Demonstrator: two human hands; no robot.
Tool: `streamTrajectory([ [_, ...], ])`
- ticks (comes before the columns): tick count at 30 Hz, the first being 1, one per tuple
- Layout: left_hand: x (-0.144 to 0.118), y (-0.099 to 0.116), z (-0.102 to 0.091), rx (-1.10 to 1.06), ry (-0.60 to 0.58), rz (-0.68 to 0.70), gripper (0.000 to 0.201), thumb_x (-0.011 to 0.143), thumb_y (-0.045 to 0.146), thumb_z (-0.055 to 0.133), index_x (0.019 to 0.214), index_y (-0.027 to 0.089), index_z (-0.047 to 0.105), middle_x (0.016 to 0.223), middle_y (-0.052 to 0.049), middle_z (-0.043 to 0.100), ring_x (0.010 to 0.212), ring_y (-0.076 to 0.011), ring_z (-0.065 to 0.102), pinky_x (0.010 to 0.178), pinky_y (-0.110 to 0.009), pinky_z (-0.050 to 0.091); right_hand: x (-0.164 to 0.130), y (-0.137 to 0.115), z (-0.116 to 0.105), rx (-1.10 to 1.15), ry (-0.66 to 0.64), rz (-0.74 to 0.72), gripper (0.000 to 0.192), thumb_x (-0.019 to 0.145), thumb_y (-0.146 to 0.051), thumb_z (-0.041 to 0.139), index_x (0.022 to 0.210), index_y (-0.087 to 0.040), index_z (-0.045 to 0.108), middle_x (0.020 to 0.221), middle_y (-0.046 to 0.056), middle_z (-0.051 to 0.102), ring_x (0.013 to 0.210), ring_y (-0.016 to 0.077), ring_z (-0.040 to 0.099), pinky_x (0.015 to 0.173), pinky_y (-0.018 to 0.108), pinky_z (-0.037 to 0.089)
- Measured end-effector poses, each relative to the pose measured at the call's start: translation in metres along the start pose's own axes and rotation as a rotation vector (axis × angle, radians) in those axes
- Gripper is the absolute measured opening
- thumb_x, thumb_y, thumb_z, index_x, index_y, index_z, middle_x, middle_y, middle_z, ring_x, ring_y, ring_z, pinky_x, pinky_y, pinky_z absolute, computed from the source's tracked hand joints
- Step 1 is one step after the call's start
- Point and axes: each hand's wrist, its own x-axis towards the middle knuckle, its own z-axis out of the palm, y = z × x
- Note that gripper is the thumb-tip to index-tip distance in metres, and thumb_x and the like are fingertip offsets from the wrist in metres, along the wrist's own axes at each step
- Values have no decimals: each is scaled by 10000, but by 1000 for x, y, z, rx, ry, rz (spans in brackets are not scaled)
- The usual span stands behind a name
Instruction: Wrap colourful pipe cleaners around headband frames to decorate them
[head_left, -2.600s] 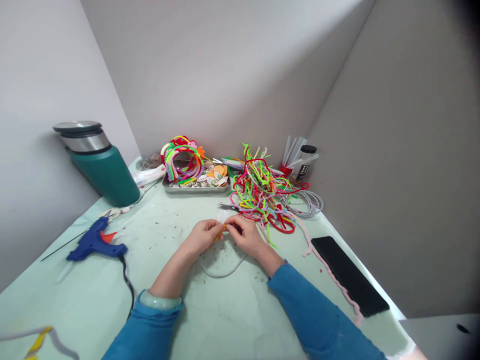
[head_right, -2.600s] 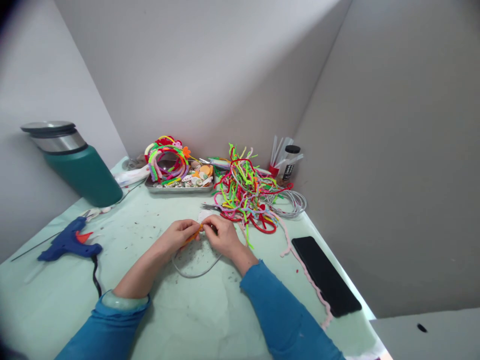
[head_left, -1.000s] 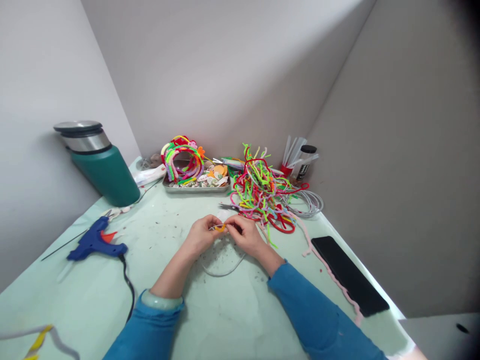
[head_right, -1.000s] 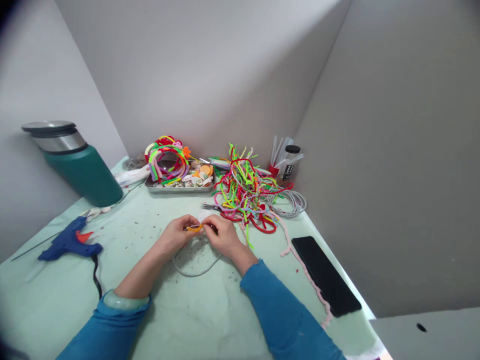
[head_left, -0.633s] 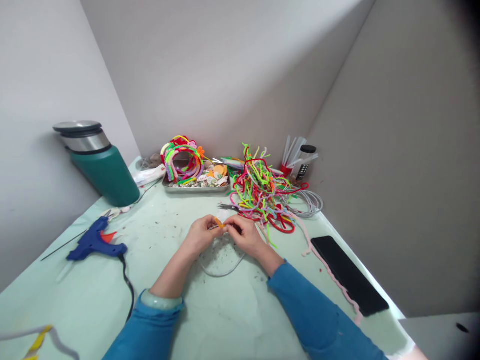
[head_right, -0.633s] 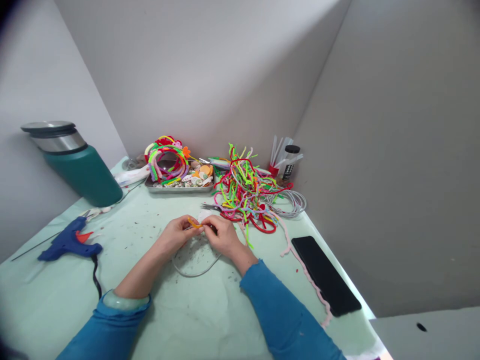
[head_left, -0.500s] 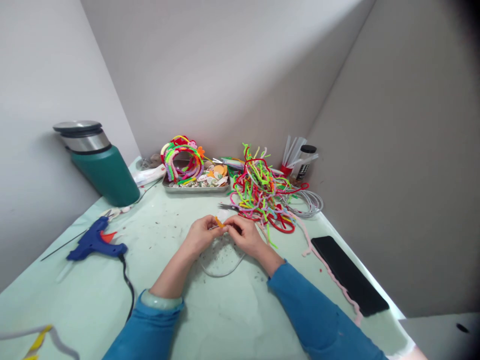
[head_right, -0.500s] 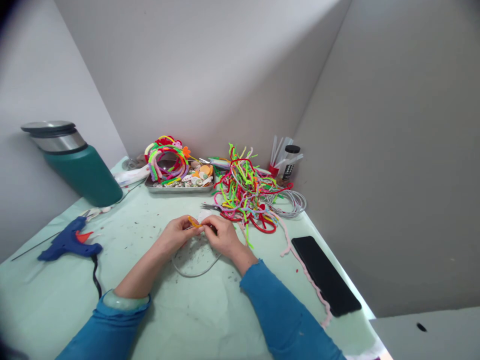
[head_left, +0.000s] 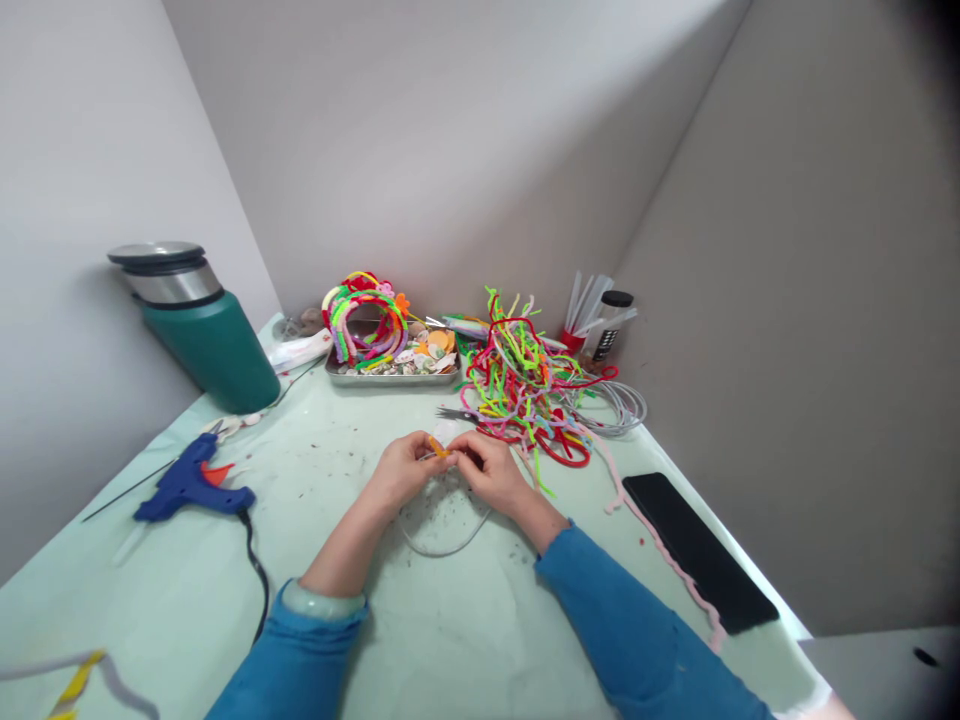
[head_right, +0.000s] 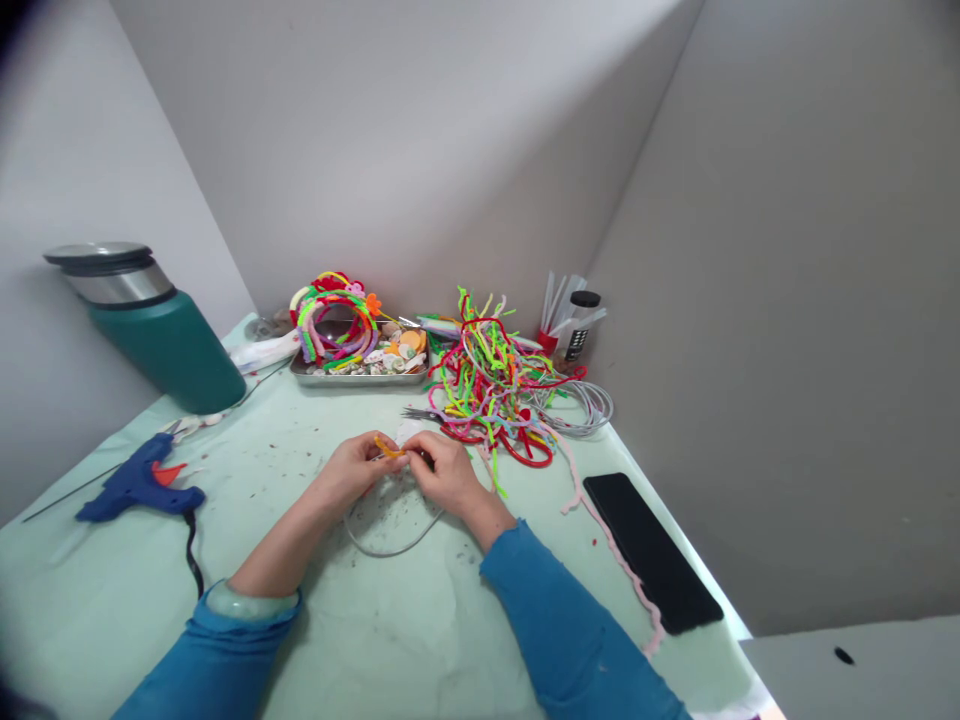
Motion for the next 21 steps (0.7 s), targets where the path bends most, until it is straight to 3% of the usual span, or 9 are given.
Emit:
streamTrajectory([
  [11, 5, -7, -1, 8, 73, 106, 260, 613, 368, 656, 701, 155, 536, 575, 38, 523, 477, -73, 412, 456, -188, 315, 1, 0, 0, -11, -2, -8, 148, 817, -142, 457, 848, -177, 598, 780, 27, 609, 712, 138, 552, 648, 241, 413],
  [21, 6, -14, -3, 61, 50, 163, 244, 620, 370, 655, 723, 160, 587, 671, 3, 607, 589, -108, 518, 571, -210, 402, 0, 0, 0, 5, -13, 9, 155, 807, -134, 467, 872, -176, 600, 800, 32, 615, 723, 142, 556, 650, 243, 416],
])
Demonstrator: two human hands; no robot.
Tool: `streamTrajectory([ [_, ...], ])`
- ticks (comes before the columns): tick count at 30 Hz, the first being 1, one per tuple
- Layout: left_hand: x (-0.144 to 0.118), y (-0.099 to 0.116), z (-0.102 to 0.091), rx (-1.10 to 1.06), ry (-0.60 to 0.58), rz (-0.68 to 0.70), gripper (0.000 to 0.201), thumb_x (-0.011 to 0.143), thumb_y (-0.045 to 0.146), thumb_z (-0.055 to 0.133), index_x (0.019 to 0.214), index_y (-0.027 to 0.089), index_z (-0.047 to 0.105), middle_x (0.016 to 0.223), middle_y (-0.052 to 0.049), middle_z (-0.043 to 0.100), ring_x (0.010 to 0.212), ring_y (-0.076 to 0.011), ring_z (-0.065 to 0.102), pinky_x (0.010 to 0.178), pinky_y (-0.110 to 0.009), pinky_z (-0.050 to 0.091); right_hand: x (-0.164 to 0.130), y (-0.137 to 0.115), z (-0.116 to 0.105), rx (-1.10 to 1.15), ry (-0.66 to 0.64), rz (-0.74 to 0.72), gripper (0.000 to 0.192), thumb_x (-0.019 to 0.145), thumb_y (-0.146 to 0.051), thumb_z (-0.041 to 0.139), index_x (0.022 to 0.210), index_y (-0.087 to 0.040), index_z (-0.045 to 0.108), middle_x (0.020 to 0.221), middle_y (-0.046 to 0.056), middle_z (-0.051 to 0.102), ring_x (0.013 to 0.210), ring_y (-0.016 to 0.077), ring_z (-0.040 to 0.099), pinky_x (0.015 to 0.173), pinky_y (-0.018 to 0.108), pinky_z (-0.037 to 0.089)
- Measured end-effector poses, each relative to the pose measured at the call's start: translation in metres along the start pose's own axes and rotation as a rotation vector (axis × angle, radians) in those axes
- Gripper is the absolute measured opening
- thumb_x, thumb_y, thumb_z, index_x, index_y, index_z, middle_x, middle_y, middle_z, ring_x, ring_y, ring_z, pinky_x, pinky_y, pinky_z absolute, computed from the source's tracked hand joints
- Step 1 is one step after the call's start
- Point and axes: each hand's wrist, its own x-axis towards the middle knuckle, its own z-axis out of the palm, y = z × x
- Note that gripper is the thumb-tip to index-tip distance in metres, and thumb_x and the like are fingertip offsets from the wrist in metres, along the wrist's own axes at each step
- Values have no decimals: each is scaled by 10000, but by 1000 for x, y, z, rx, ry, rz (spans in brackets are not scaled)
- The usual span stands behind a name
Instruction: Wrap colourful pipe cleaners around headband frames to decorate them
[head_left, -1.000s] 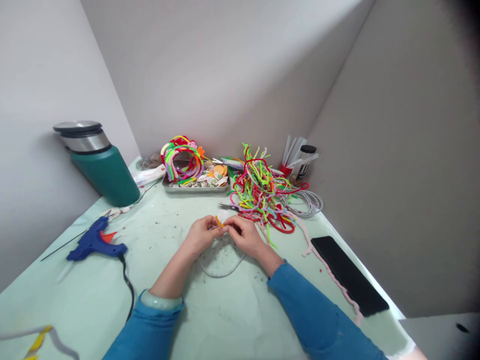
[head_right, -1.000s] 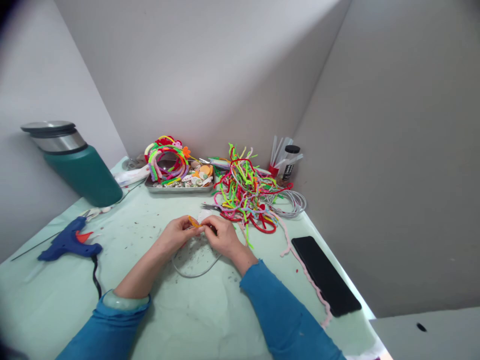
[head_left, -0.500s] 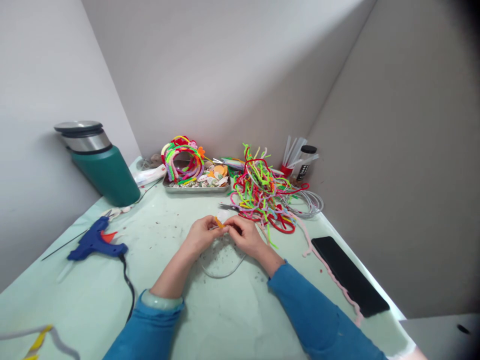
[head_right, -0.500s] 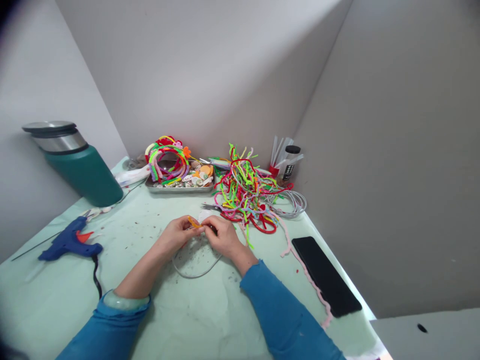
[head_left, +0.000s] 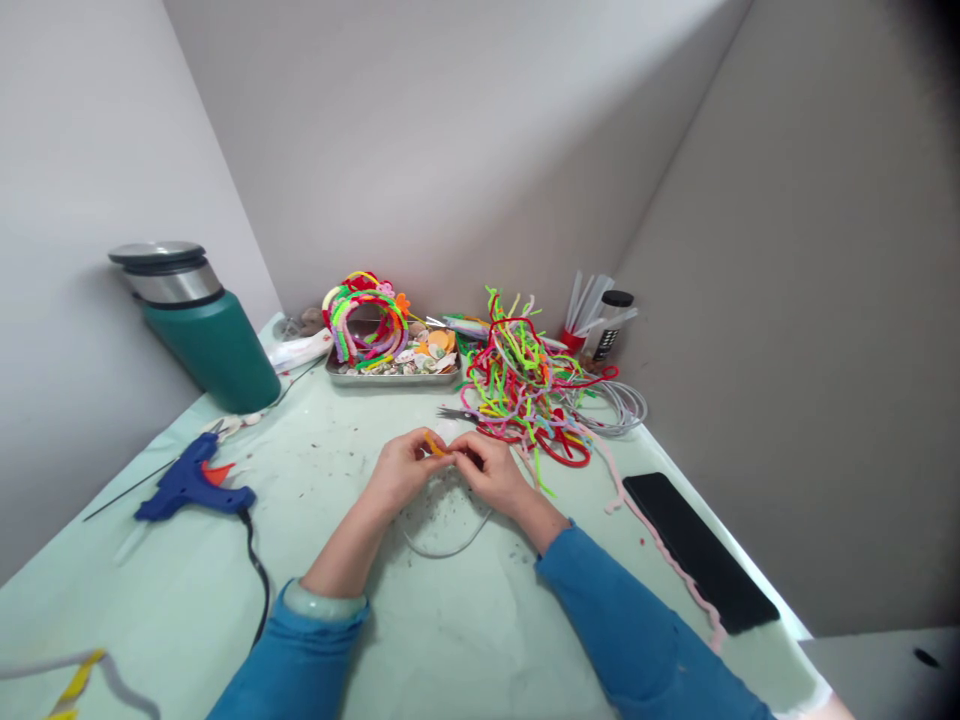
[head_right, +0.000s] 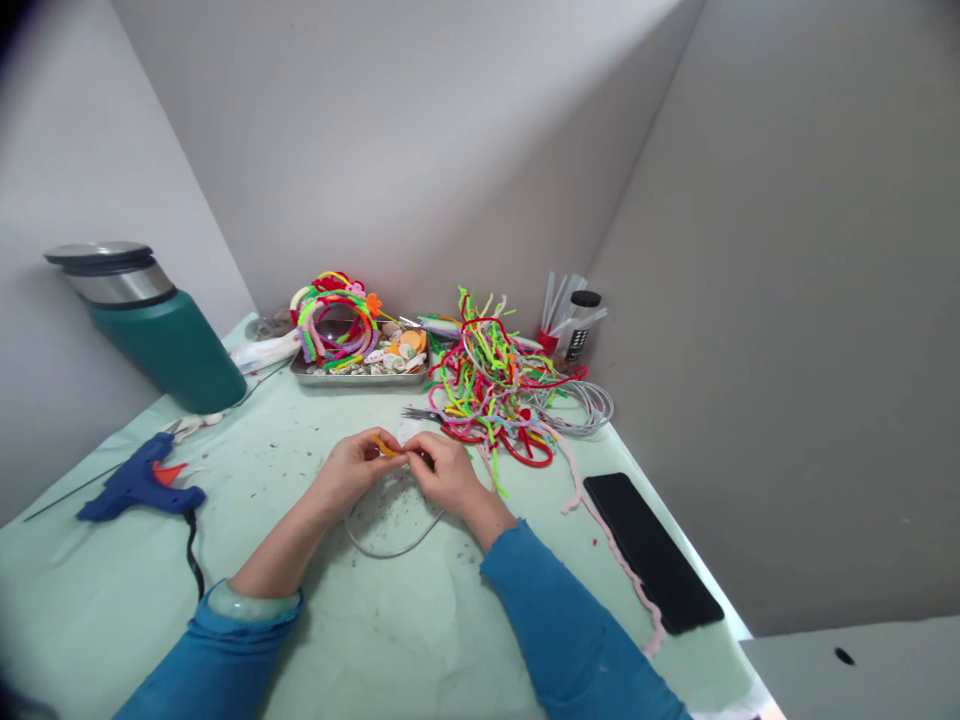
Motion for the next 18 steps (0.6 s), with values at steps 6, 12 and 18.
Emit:
streamTrajectory([
  [6, -1, -2, -2, 58, -30, 40, 172, 619, 279, 624, 751, 172, 602, 737, -10, 631, 683, -138, 552, 636, -227, 429, 0, 1, 1, -8, 5, 13, 157, 806, -137, 469, 868, -181, 607, 785, 26, 616, 711, 138, 553, 631, 238, 411],
  [12, -1, 1, -1, 63, 13, -28, 187, 626, 319, 611, 743, 173, 614, 690, -8, 622, 632, -137, 536, 594, -224, 415, 0, 1, 0, -19, 4, 23, 161, 806, -136, 469, 874, -181, 607, 765, 22, 611, 685, 135, 542, 610, 233, 402],
  [18, -1, 4, -1, 81, 8, 12, 170, 665, 334, 579, 693, 169, 608, 647, 1, 610, 618, -128, 521, 580, -212, 383, 1, 1, 1, -33, 6, 14, 147, 807, -142, 470, 857, -179, 603, 758, 16, 606, 678, 131, 538, 612, 230, 392],
])
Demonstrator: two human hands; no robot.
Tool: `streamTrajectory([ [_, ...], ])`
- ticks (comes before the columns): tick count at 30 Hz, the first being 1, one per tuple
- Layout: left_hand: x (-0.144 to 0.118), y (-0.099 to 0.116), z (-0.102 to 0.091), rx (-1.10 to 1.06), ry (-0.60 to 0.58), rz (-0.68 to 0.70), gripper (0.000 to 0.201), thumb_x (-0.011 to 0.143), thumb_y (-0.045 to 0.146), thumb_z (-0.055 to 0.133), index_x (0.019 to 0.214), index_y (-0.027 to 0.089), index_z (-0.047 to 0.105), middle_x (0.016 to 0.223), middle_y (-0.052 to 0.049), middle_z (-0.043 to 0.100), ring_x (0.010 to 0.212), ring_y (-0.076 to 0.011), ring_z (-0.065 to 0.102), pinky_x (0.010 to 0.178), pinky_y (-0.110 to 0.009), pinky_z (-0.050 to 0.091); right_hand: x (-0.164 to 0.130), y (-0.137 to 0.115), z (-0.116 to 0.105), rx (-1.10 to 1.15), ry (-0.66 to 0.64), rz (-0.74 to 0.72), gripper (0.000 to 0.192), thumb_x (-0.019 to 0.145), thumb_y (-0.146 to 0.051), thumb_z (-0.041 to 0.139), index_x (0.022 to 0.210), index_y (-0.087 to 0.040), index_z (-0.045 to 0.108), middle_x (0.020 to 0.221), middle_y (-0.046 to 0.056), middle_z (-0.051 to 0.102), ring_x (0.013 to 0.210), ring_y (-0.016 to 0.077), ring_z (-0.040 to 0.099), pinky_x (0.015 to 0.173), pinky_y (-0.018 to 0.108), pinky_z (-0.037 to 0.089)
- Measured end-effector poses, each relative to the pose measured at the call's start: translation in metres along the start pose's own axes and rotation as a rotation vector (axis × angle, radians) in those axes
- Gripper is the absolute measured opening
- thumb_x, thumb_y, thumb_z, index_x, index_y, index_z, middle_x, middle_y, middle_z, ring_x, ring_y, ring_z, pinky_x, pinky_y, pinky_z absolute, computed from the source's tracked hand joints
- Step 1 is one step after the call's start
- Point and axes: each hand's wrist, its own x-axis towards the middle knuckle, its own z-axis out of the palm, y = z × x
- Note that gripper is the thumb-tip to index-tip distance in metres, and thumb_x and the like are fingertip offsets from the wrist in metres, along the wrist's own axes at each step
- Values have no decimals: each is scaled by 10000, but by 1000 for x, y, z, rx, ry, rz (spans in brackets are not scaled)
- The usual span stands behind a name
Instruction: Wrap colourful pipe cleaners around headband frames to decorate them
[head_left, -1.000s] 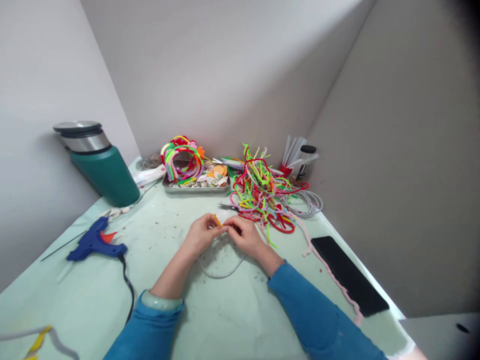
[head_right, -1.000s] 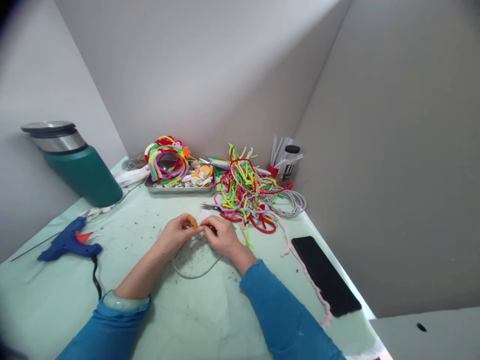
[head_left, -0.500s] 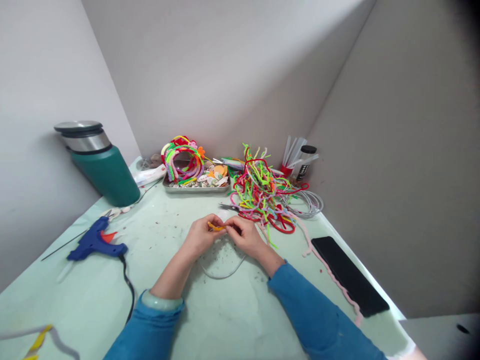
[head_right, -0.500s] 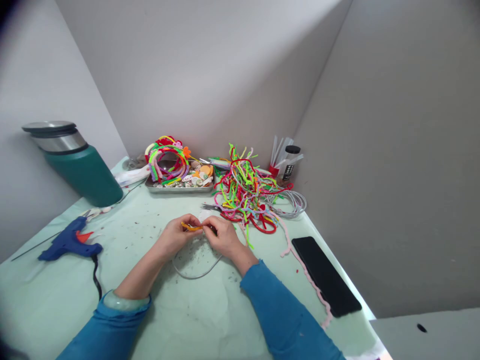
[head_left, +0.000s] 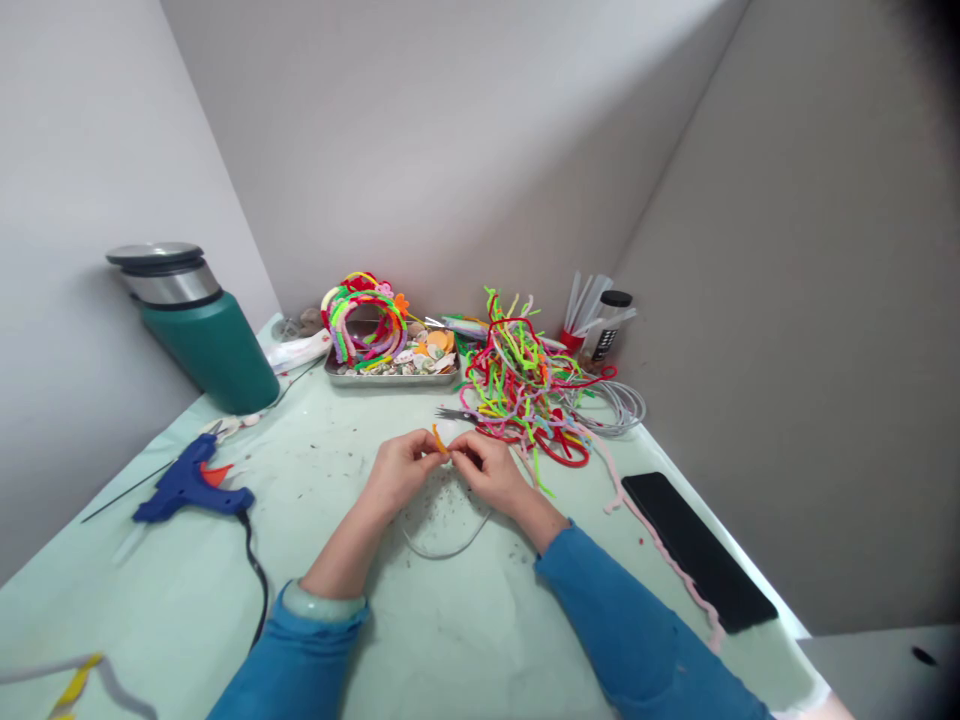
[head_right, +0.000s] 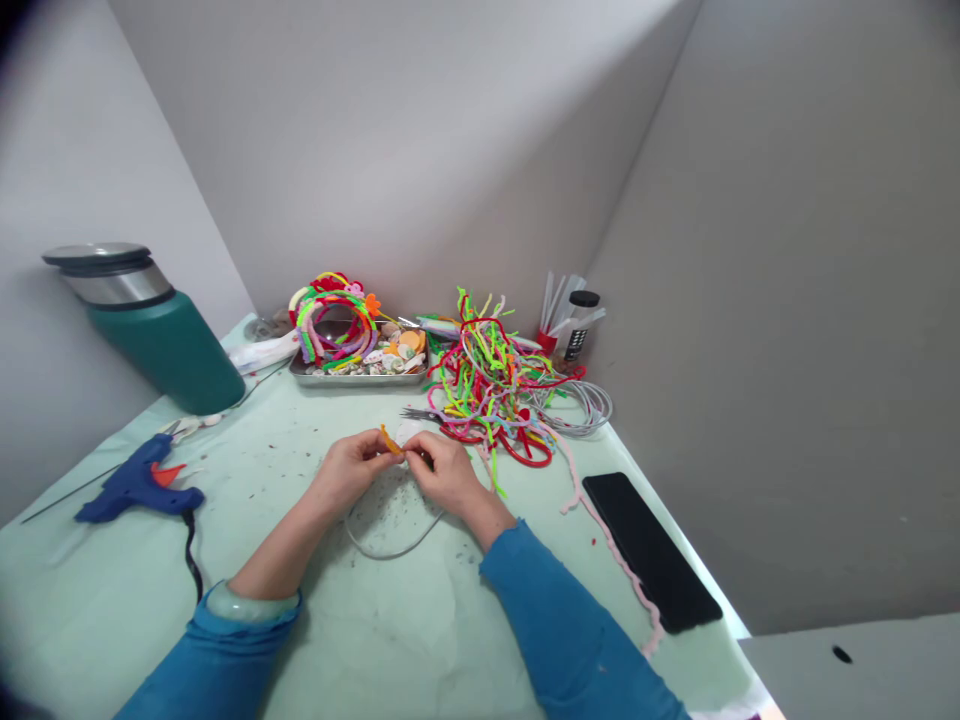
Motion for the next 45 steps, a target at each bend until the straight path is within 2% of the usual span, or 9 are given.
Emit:
streamTrajectory([
  [5, 0, 0, -1, 62, 20, 41, 163, 685, 327, 563, 690, 173, 616, 635, 14, 610, 606, -119, 515, 579, -210, 372, 0, -1, 0, -17, -16, 13, 143, 812, -143, 465, 852, -182, 596, 741, 8, 600, 669, 128, 532, 602, 226, 385],
  [12, -1, 5, -2, 81, 6, 10, 182, 689, 326, 556, 704, 162, 633, 645, 5, 622, 611, -124, 518, 581, -218, 373, -1, 0, -1, -26, -40, 17, 154, 825, -149, 460, 865, -181, 605, 739, 10, 599, 656, 124, 523, 595, 225, 378],
  [20, 0, 3, 0, -8, -24, -4, 190, 675, 321, 565, 715, 149, 637, 675, -5, 641, 634, -126, 545, 608, -221, 401, -1, 2, -1, -21, -54, 1, 139, 819, -140, 462, 813, -164, 599, 699, 7, 578, 632, 115, 504, 577, 217, 359],
  [24, 0, 6, 1, -106, -21, -96, 207, 643, 339, 606, 714, 144, 596, 619, 5, 616, 544, -100, 514, 531, -204, 384, -2, -1, -3, -28, -64, -27, 136, 815, -130, 458, 799, -165, 589, 704, 8, 577, 640, 117, 507, 592, 220, 364],
  [29, -2, 16, 1, -161, -76, -295, 322, 630, 407, 611, 790, 131, 564, 586, 7, 609, 357, -44, 346, 369, -185, 247, -2, -3, -3, -24, -58, -58, 133, 815, -128, 454, 785, -163, 579, 717, 16, 581, 665, 122, 517, 617, 226, 372],
  [32, -3, 19, 0, -129, -99, -340, 364, 644, 444, 592, 812, 122, 572, 569, 3, 602, 331, -38, 308, 347, -190, 203, -2, -3, -3, -24, -53, -59, 130, 818, -138, 454, 786, -163, 577, 727, 20, 586, 667, 124, 518, 622, 229, 375],
  [39, -4, 14, 0, -44, -117, -278, 400, 676, 526, 546, 717, 129, 576, 505, 19, 561, 323, -40, 319, 364, -197, 210, -1, -6, -4, -10, -44, -13, 114, 822, -162, 461, 820, -165, 575, 747, 22, 597, 672, 129, 525, 618, 234, 378],
  [45, -5, 13, -2, -28, -145, -250, 445, 703, 582, 486, 680, 143, 560, 512, 16, 559, 332, -47, 329, 360, -194, 219, -1, -6, -3, 100, -57, 57, 119, 830, -178, 461, 832, -167, 579, 727, 6, 594, 641, 113, 521, 591, 220, 376],
])
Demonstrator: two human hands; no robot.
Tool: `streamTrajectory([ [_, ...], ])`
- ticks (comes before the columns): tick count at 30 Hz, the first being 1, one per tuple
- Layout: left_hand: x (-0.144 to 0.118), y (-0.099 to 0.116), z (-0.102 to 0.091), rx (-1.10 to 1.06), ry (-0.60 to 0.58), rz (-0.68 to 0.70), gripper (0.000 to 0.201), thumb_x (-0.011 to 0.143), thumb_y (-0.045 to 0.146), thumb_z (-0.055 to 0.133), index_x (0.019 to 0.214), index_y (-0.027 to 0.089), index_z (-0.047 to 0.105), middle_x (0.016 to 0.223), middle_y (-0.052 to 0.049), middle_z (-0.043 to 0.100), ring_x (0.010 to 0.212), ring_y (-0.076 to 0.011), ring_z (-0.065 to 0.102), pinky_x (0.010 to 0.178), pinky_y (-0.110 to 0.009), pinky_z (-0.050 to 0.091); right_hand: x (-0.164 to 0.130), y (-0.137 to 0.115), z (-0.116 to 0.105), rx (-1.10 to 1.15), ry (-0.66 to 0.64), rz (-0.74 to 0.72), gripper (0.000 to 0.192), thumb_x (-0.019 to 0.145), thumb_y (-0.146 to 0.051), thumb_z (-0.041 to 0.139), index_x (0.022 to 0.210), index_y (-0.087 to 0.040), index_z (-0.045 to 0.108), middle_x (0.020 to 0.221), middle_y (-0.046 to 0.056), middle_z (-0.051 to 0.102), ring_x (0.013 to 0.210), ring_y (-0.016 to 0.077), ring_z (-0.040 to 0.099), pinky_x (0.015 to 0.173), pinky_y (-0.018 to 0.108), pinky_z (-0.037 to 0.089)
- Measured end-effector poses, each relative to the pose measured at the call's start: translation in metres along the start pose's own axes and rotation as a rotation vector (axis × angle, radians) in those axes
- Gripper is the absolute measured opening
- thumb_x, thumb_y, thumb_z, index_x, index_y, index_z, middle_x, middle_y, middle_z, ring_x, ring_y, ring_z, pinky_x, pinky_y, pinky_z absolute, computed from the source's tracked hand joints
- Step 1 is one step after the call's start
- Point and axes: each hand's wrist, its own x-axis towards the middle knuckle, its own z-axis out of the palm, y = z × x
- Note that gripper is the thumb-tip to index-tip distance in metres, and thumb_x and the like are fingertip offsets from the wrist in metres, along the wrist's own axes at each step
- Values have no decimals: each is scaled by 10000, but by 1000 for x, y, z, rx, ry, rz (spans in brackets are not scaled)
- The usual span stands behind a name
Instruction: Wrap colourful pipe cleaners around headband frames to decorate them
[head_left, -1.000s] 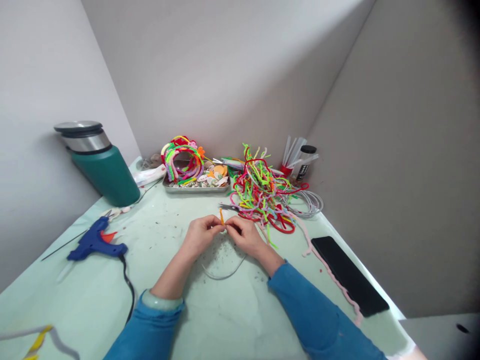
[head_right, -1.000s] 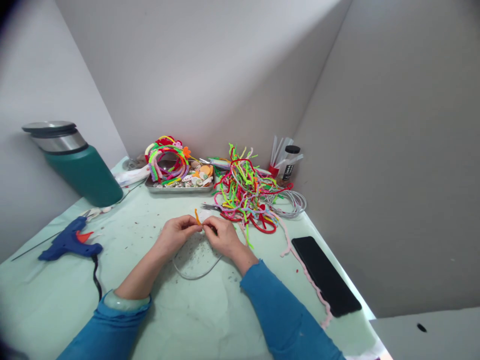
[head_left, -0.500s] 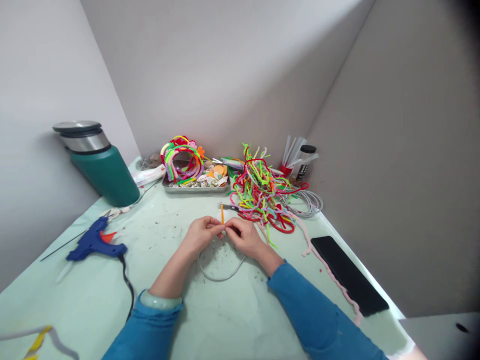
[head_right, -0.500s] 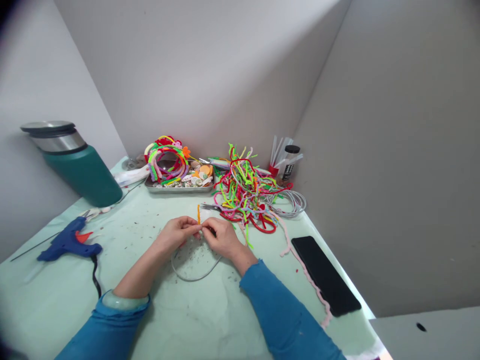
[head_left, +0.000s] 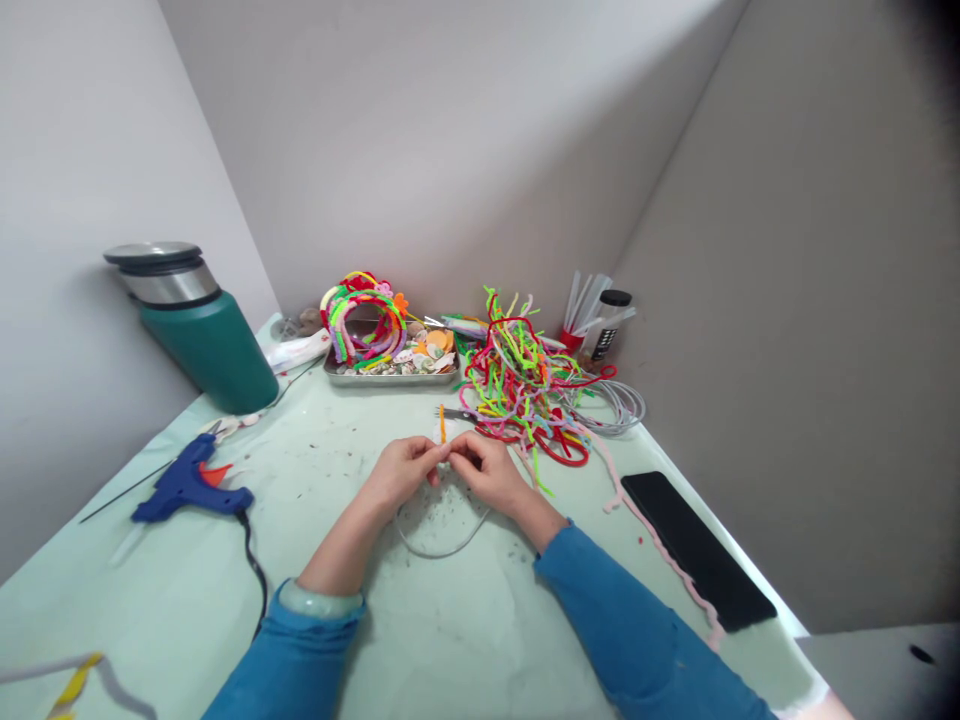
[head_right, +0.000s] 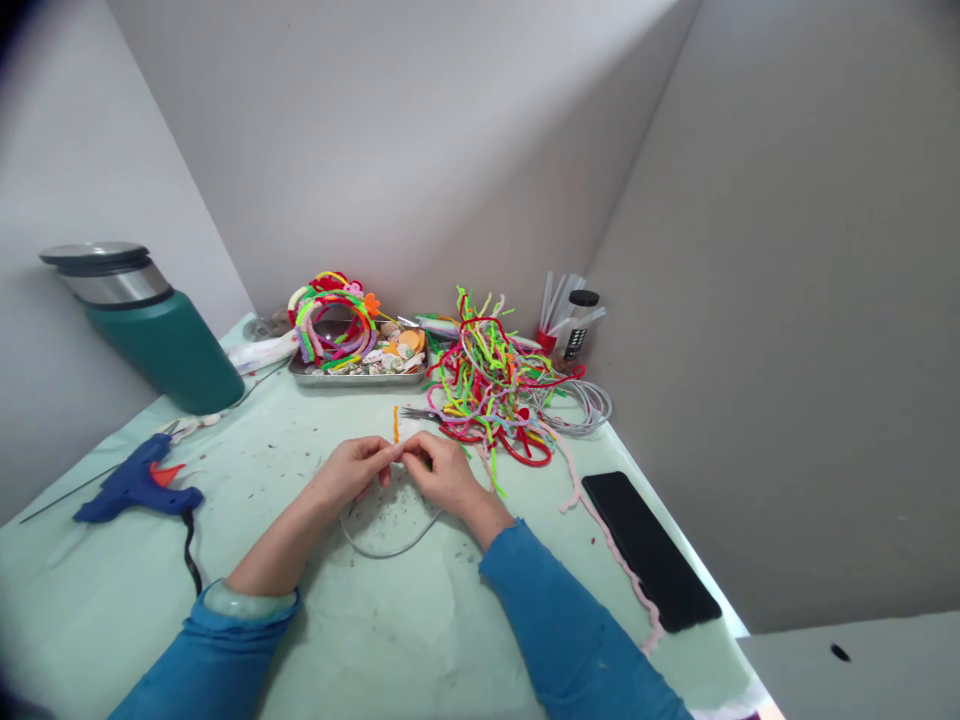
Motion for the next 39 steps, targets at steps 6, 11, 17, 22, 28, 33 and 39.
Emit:
streamTrajectory([
  [6, 1, -1, -1, 7, -4, 12, 429, 690, 575, 507, 636, 150, 541, 505, 24, 541, 367, -55, 348, 371, -192, 242, -1, 0, -1, 68, -54, 31, 120, 825, -193, 477, 854, -161, 589, 725, 0, 589, 608, 99, 484, 545, 205, 353],
  [11, 2, -3, -1, 32, -5, 24, 376, 696, 526, 507, 615, 159, 525, 487, 33, 529, 371, -61, 349, 385, -198, 242, -1, -1, -2, 53, -70, 49, 126, 834, -216, 478, 845, -162, 591, 719, -3, 582, 598, 94, 463, 539, 205, 335],
  [17, 0, -1, 0, 91, -11, 49, 276, 698, 396, 506, 553, 161, 504, 422, 60, 429, 376, -60, 313, 406, -197, 228, 0, 0, -1, 26, -79, 73, 157, 838, -287, 494, 792, -158, 572, 678, -15, 552, 589, 90, 450, 534, 203, 323],
  [22, 0, -2, 3, 132, -64, 125, 241, 694, 337, 489, 529, 162, 501, 440, 55, 413, 426, -72, 328, 431, -196, 235, 1, 1, 1, -6, -43, 117, 245, 839, -348, 488, 682, -163, 525, 591, -36, 486, 544, 84, 411, 502, 201, 293],
  [28, 2, -5, 6, 169, -73, 189, 271, 710, 353, 483, 527, 155, 513, 459, 48, 430, 452, -78, 346, 452, -199, 247, 2, 2, 1, -23, -20, 122, 242, 834, -292, 457, 627, -168, 476, 562, -44, 425, 540, 87, 381, 496, 206, 272],
  [33, 2, -6, 7, 243, -22, 257, 267, 724, 355, 482, 583, 148, 573, 500, 36, 474, 500, -90, 380, 474, -197, 261, 3, 5, 1, 21, -7, 136, 216, 817, -258, 451, 619, -171, 456, 564, -46, 415, 539, 85, 381, 496, 204, 267],
  [39, 0, -6, 8, 306, 0, 318, 213, 714, 346, 532, 729, 166, 646, 641, 3, 619, 577, -119, 496, 537, -207, 321, 5, 9, 3, 108, 31, 195, 184, 793, -242, 458, 623, -173, 451, 565, -48, 413, 536, 88, 392, 484, 198, 280],
])
